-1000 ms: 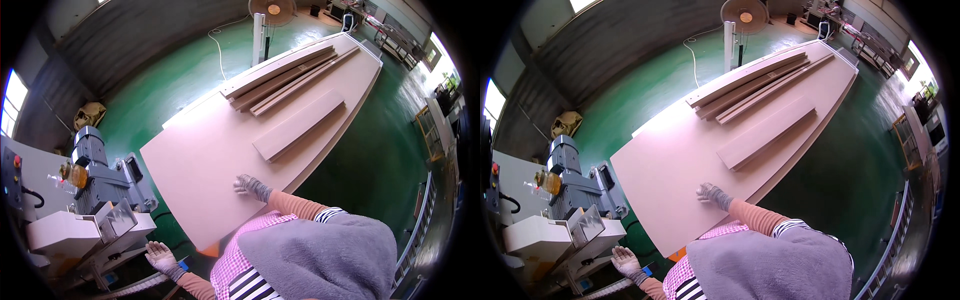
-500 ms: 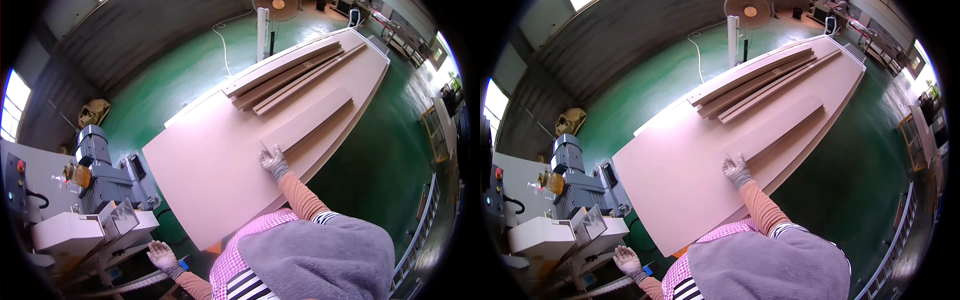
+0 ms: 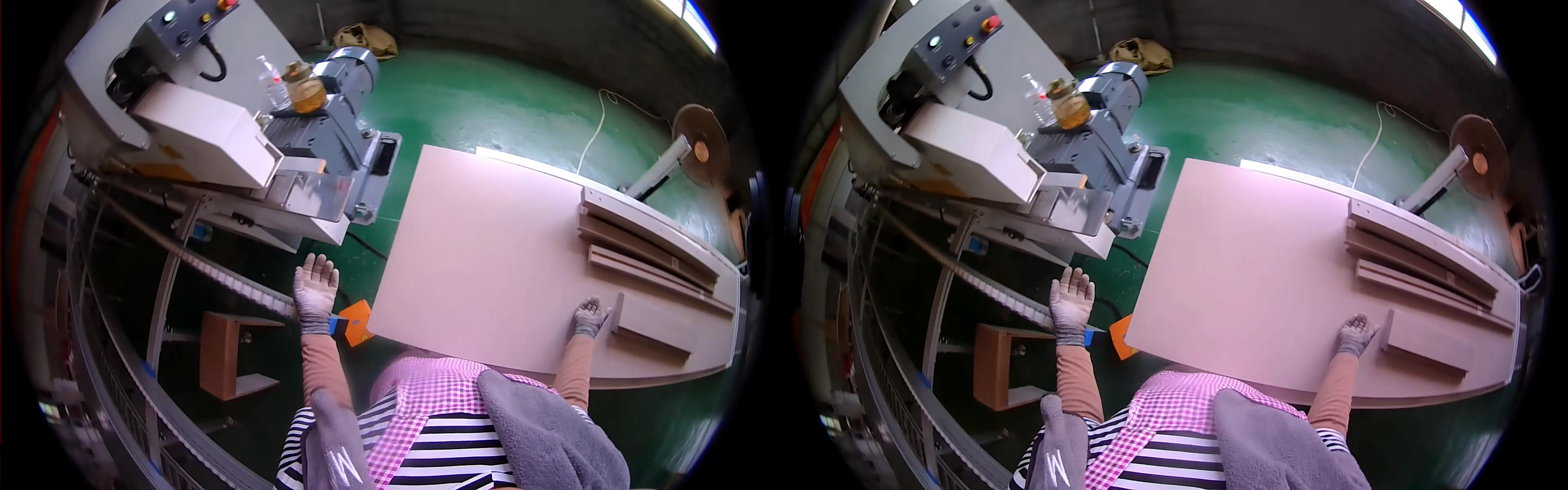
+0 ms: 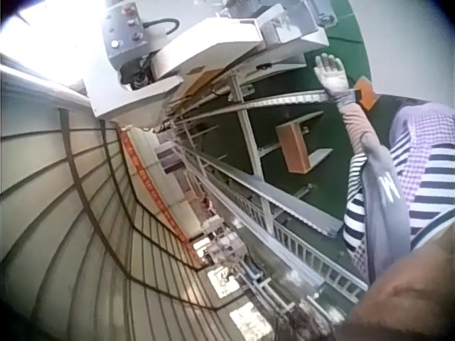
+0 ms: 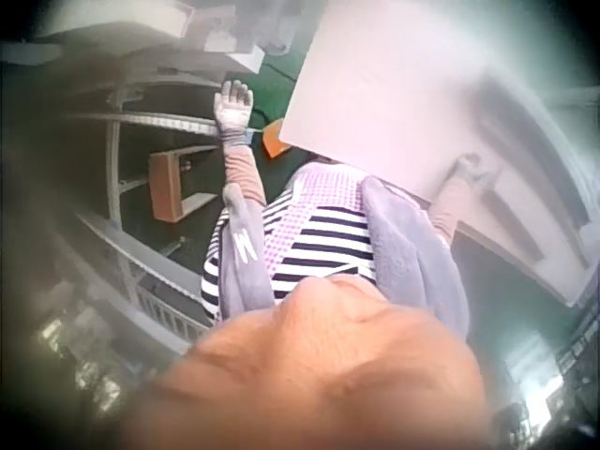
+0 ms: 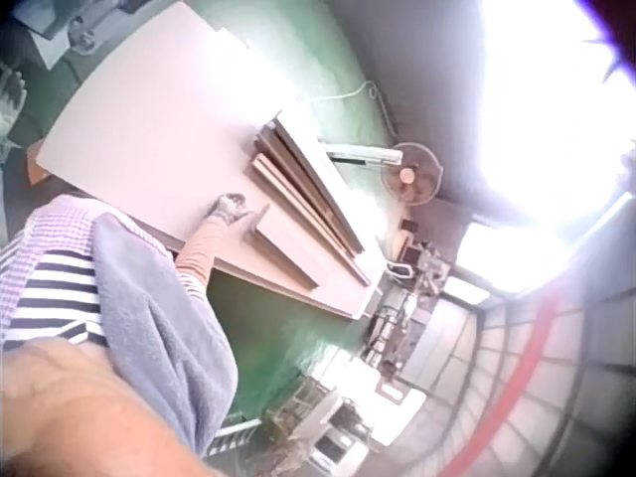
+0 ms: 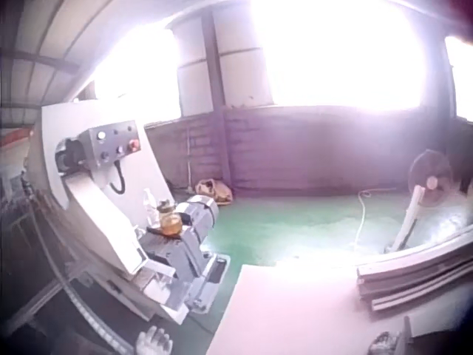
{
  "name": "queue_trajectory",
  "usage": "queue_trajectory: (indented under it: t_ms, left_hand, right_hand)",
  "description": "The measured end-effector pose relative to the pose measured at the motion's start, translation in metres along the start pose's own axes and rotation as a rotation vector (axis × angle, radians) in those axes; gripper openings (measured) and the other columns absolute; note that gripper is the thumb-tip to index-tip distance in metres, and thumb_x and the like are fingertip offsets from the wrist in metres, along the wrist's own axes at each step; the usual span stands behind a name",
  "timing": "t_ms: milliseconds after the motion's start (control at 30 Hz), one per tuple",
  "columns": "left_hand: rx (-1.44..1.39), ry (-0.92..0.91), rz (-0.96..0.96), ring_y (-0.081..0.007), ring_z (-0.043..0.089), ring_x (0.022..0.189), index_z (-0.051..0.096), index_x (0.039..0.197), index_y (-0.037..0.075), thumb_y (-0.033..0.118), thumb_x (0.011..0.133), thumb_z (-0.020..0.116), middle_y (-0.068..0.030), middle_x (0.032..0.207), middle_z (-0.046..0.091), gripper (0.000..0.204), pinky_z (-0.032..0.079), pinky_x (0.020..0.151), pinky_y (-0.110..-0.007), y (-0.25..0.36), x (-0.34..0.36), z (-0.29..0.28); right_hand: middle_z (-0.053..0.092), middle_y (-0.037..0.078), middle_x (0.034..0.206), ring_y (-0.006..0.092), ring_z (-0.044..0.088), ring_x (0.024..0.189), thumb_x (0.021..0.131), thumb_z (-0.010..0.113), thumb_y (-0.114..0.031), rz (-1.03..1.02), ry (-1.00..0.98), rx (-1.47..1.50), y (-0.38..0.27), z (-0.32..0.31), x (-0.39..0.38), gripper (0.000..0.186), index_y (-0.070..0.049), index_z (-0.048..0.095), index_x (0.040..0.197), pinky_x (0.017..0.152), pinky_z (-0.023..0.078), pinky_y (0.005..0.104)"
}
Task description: The person picks up narrow wood boards one at a time and feeds them into an edge-banding machine, then places the finished boards onto a larger panel on a nearby table.
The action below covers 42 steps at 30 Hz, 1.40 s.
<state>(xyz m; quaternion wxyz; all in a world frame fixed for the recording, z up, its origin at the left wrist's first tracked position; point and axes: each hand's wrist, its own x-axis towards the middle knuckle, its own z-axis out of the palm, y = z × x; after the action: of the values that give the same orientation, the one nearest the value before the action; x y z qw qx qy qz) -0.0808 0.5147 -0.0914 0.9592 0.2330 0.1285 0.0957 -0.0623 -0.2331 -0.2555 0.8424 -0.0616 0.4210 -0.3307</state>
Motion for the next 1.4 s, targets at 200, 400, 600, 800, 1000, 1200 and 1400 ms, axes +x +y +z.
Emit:
queue_trajectory:
  t_ms: [200,400,600,800,1000,1200,1400]
  left_hand:
    - [-0.102,-0.004,0.033,-0.0277,0.061,0.109,0.056,0.129,0.010,0.044,0.098,0.047,-0.0113,0.123,0.063,0.046,0.047,0.098,-0.048,-0.003,0.001,0.017]
    - [-0.127,0.014,0.027,-0.0279,0.061,0.108,0.055,0.129,0.010,0.042,0.099,0.045,-0.0119,0.122,0.063,0.045,0.047,0.098,-0.048,-0.006,0.003,0.021]
    - [-0.173,-0.044,-0.005,-0.0274,0.061,0.109,0.052,0.131,0.009,0.041,0.100,0.042,-0.0117,0.123,0.061,0.045,0.046,0.100,-0.048,-0.007,0.006,0.019]
    - [-0.229,-0.034,0.041,-0.0271,0.060,0.110,0.051,0.133,0.010,0.042,0.100,0.042,-0.0110,0.125,0.061,0.047,0.046,0.100,-0.047,0.001,0.004,0.012]
    - [-0.243,-0.003,0.025,-0.0280,0.059,0.111,0.051,0.133,0.010,0.042,0.100,0.044,-0.0110,0.125,0.060,0.047,0.046,0.100,-0.047,-0.001,0.003,0.013]
    - [-0.244,-0.004,0.048,-0.0282,0.060,0.110,0.053,0.130,0.010,0.040,0.097,0.051,-0.0112,0.124,0.060,0.045,0.047,0.098,-0.046,-0.005,-0.001,0.014]
    - [-0.237,0.022,0.017,-0.0272,0.060,0.108,0.054,0.129,0.009,0.039,0.096,0.054,-0.0111,0.121,0.061,0.044,0.048,0.097,-0.045,-0.008,-0.002,0.015]
  right_hand:
    - [0.050,0.005,0.140,0.0231,0.046,0.129,0.097,0.052,-0.038,0.486,-0.359,-0.547,0.164,0.016,-0.130,0.045,-0.011,0.050,0.134,0.105,0.041,0.0400]
    - [0.063,0.013,0.121,0.0228,0.062,0.104,0.094,0.060,-0.032,0.623,-0.704,-1.329,0.257,0.048,-0.232,0.049,-0.006,0.048,0.134,0.087,0.051,0.0352]
    - [0.061,0.017,0.123,0.0282,0.058,0.115,0.090,0.067,-0.036,-0.080,-1.581,-1.546,0.340,0.124,-0.313,0.057,-0.001,0.051,0.132,0.097,0.046,0.0385]
    - [0.049,0.021,0.138,0.0365,0.046,0.129,0.085,0.070,-0.039,-0.799,-2.003,-1.666,0.431,0.206,-0.402,0.068,-0.004,0.046,0.137,0.107,0.038,0.0433]
    - [0.045,0.022,0.140,0.0390,0.047,0.127,0.069,0.081,-0.037,-1.431,-2.110,-1.800,0.514,0.245,-0.427,0.098,-0.007,0.030,0.147,0.105,0.039,0.0447]
    - [0.057,0.021,0.118,0.0392,0.058,0.106,0.078,0.065,-0.014,-1.208,-2.149,-2.229,0.502,0.249,-0.391,0.080,-0.017,0.030,0.149,0.089,0.048,0.0455]
    - [0.062,0.016,0.112,0.0309,0.063,0.099,0.077,0.055,0.000,-0.878,-2.060,-2.033,0.333,0.211,-0.301,0.069,-0.010,0.039,0.144,0.083,0.052,0.0397]
